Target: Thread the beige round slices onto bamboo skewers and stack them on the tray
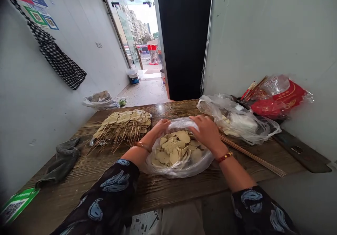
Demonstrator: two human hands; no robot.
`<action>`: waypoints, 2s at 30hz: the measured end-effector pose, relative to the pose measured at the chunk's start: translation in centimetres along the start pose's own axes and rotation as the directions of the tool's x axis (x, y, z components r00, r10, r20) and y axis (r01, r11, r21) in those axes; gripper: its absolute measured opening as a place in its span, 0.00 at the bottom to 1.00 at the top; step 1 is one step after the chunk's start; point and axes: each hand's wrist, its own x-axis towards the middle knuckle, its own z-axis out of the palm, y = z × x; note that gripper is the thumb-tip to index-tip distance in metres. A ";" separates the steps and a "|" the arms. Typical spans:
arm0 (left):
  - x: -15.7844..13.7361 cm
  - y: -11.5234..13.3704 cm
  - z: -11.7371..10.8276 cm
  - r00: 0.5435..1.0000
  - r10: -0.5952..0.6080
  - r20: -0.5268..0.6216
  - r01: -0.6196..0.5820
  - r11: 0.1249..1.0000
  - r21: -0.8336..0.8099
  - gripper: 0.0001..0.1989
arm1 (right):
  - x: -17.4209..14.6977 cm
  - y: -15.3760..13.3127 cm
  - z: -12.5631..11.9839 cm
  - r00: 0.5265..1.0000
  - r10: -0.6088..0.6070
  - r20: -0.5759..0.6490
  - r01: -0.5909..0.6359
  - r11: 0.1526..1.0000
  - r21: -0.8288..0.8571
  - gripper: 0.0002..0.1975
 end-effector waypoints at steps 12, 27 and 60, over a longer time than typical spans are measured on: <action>-9.1 2.2 -1.6 0.780 0.542 0.312 -0.609 0.542 0.580 0.21 | -2.0 5.4 6.9 0.927 0.273 0.256 -0.283 0.959 0.004 0.19; -23.4 -5.4 -1.3 0.663 0.442 0.604 -0.745 0.314 0.588 0.08 | -3.2 3.2 7.4 0.899 0.412 0.147 -0.406 0.911 -0.067 0.19; -10.8 -1.7 -2.1 0.776 0.616 -0.139 -0.457 0.700 0.548 0.12 | 0.2 1.4 7.9 0.962 0.263 -0.074 -0.249 0.956 0.154 0.20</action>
